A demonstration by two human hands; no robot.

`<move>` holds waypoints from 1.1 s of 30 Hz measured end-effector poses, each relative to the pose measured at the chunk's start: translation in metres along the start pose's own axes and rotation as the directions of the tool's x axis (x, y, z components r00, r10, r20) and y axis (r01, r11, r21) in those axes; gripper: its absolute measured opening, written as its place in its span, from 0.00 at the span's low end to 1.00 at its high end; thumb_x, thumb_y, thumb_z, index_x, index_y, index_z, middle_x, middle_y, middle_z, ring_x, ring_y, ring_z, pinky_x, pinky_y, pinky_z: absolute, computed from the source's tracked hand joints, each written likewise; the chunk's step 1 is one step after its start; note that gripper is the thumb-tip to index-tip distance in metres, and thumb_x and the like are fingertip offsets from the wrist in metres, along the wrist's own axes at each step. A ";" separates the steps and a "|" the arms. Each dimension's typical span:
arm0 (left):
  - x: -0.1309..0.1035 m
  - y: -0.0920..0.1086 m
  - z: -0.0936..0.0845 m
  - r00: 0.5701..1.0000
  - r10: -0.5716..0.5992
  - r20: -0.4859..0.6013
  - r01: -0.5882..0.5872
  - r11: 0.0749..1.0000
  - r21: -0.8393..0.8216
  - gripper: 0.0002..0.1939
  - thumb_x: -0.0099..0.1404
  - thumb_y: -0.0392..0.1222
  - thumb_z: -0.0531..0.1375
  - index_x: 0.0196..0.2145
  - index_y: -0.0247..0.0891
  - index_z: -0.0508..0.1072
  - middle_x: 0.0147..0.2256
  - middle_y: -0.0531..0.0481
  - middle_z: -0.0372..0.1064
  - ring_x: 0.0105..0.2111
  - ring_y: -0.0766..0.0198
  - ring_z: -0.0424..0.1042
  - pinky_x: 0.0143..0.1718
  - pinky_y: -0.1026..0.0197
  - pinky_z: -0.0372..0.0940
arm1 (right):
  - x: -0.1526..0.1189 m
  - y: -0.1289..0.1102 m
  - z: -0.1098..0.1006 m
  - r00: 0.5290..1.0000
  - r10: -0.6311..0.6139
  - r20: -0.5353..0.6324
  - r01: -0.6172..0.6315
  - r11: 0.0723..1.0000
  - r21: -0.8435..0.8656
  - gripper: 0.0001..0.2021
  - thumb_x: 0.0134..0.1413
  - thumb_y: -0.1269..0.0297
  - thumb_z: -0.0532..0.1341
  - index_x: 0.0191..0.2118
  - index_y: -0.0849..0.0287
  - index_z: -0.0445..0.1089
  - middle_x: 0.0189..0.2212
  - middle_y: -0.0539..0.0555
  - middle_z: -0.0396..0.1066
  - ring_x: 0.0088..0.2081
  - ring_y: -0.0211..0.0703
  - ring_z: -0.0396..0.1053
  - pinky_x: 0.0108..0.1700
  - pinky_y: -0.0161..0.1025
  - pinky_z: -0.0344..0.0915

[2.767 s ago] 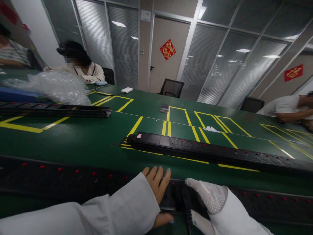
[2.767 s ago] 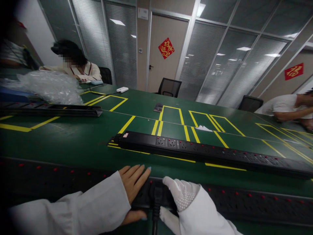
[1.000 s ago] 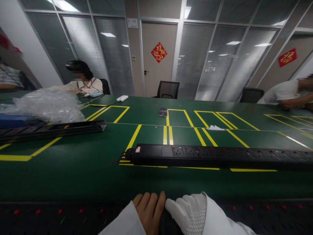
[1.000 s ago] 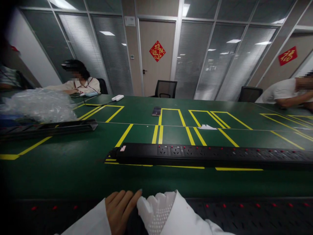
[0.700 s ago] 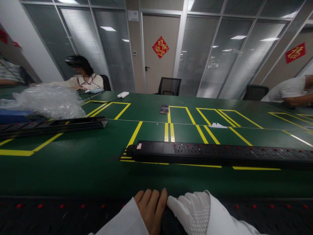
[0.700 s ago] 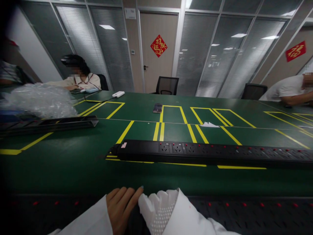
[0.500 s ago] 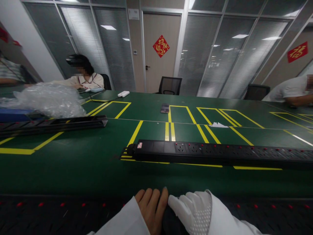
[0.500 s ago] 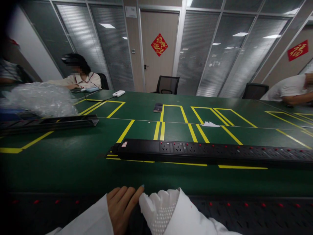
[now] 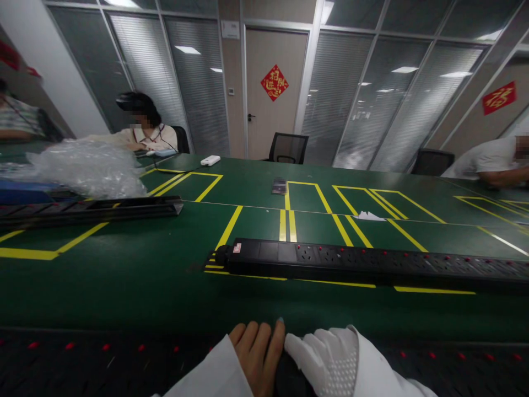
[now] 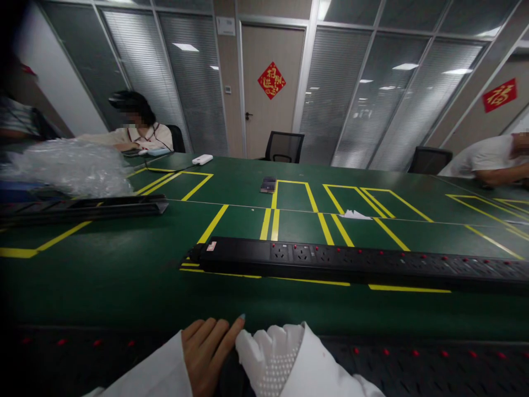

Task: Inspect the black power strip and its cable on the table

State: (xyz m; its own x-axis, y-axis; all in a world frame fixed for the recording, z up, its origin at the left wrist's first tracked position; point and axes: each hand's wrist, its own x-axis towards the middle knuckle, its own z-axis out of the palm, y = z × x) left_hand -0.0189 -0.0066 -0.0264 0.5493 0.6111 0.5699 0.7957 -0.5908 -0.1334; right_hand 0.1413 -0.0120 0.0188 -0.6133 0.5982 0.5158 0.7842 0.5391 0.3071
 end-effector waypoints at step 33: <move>0.003 0.001 -0.011 0.982 -0.013 0.191 0.020 0.999 -0.031 0.17 0.64 0.30 0.50 0.50 0.34 0.63 0.33 0.48 0.66 0.30 0.59 0.66 0.31 0.57 0.58 | 0.003 0.015 -0.014 0.996 -0.079 -0.050 0.081 0.996 0.049 0.06 0.59 0.63 0.50 0.34 0.55 0.62 0.16 0.43 0.61 0.15 0.35 0.59 0.21 0.38 0.44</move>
State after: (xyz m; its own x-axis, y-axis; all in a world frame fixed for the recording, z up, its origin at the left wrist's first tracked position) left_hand -0.0189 -0.0110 -0.0156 0.5773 0.7081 0.4066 0.7979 -0.5950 -0.0967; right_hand 0.1531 -0.0103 0.0361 -0.6677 0.5236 0.5292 0.7263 0.6142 0.3086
